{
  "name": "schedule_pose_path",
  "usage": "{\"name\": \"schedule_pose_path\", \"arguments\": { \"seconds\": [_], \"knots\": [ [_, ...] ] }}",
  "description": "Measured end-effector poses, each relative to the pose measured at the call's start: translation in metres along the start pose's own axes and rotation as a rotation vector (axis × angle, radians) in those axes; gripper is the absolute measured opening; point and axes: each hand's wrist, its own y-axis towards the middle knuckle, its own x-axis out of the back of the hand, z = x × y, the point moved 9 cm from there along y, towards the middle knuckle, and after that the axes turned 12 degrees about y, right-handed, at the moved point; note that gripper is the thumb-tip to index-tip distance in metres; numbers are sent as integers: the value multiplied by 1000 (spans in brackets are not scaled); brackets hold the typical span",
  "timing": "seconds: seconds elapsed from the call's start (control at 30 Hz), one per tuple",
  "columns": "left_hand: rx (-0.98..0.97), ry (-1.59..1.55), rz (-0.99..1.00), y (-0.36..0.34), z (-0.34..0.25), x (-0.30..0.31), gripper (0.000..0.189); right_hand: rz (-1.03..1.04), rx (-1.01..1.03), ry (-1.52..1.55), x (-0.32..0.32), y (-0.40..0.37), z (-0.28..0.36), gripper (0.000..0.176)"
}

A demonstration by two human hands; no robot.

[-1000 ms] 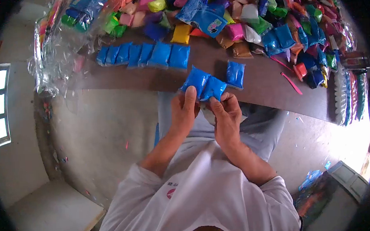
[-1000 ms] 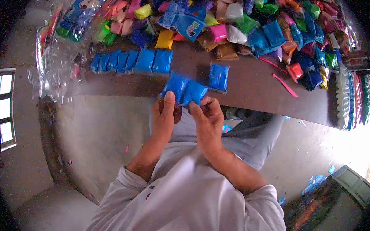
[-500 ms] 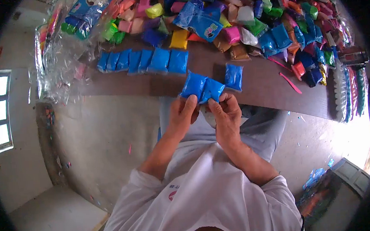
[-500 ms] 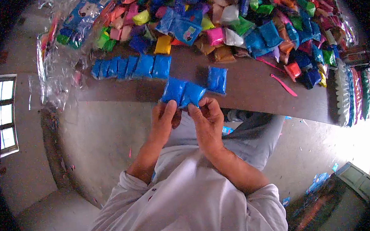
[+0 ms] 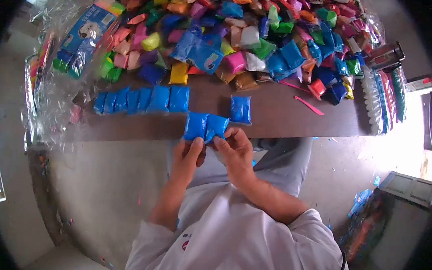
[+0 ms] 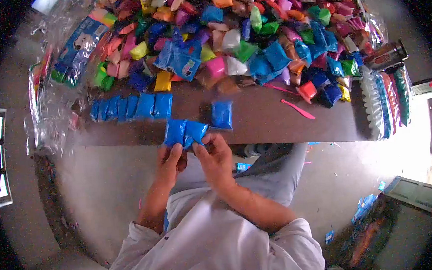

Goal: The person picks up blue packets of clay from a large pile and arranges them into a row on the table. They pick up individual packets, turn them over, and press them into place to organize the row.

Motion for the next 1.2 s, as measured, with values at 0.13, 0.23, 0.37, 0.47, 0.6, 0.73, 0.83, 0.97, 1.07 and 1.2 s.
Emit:
{"name": "schedule_pose_path", "arguments": {
  "seconds": [0.13, 0.23, 0.37, 0.47, 0.6, 0.73, 0.83, 0.97, 1.07, 1.2],
  "knots": [
    [-9, 0, 0, 1, -1, -1, 23, -1, 7, 11, -4, 0, 5, 15],
    [59, 16, -32, 1, 1, -3, 23, -3, 2, -41, 0, 2, 2, 14],
    [28, 59, -91, 0, -8, -2, 23, 0, 7, 26, -3, 2, 3, 14],
    [11, 64, -89, 0, -7, -1, 24, 0, -3, -26, 3, 5, 0, 14],
    [11, 144, -94, -1, -12, 0, 26, -3, 15, -60, 0, 4, 3, 14],
    [35, 99, -76, 2, -4, 1, 27, 29, 32, 6, -2, 6, 3, 12],
    [48, 87, -135, 1, -2, 3, 29, 63, 1, 29, -5, 7, 2, 11],
    [38, 99, -51, 3, -6, -1, 33, 11, 12, -100, -4, 5, 8, 10],
    [27, 119, -93, 0, -16, -1, 34, 27, 13, -49, -9, 5, 8, 10],
    [117, 82, -62, 3, -13, -6, 30, 29, 38, -79, -14, 3, 17, 9]
  ]
}}
